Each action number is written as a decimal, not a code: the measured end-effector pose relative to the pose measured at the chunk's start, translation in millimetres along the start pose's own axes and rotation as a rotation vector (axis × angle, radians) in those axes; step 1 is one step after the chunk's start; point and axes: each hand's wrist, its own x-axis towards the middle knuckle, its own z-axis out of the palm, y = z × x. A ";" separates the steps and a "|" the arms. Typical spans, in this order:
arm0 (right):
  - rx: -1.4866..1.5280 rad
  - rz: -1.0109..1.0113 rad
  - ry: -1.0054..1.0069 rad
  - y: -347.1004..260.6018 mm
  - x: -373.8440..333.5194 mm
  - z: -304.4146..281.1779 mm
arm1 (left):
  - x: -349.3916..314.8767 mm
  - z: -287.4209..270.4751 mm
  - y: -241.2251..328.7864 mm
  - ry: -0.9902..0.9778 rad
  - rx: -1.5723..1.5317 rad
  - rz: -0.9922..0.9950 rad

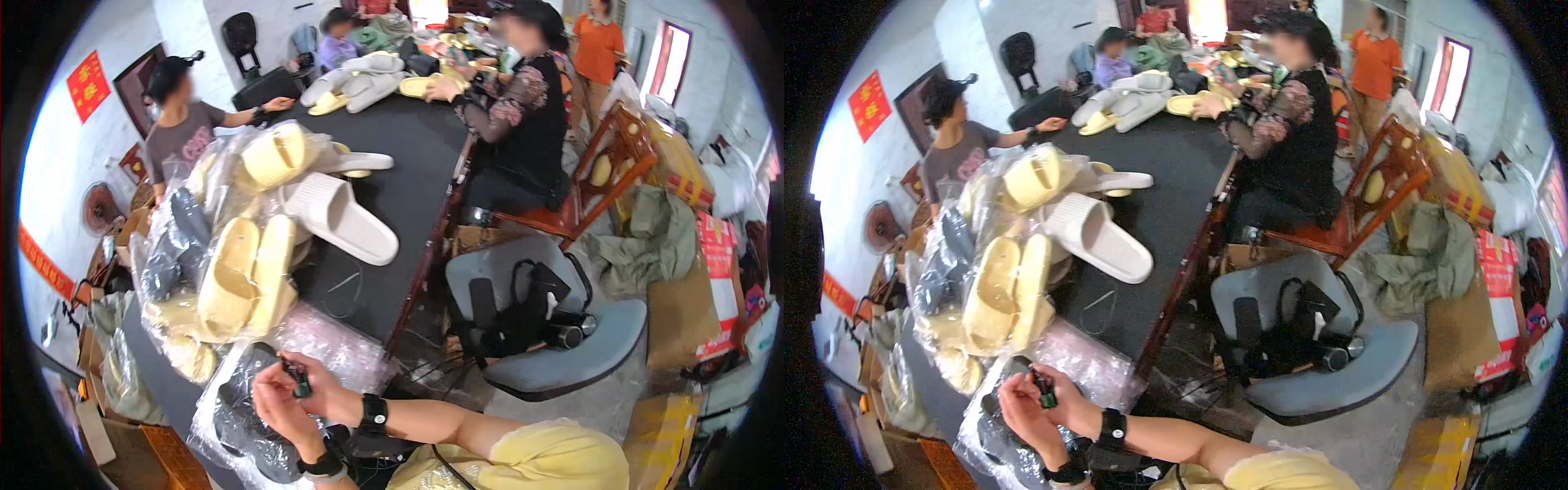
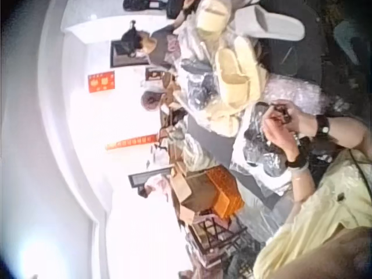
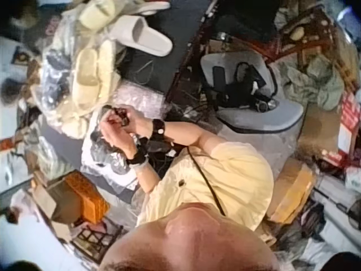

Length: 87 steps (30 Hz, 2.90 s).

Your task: The recorder is sorting and inspecting various sandals/slippers at a workstation.

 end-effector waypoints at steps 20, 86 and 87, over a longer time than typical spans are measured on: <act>-0.352 -0.585 0.296 -258.6 -148.0 33.4 | -64.2 -91.6 52.2 0.049 1.006 -0.011; -2.055 -1.062 1.929 -471.2 -254.9 -202.2 | -129.5 -153.3 -13.8 0.402 1.687 -0.217; -2.075 -1.005 1.833 -472.5 -240.7 -162.1 | -133.2 -155.0 -16.0 0.416 1.685 -0.218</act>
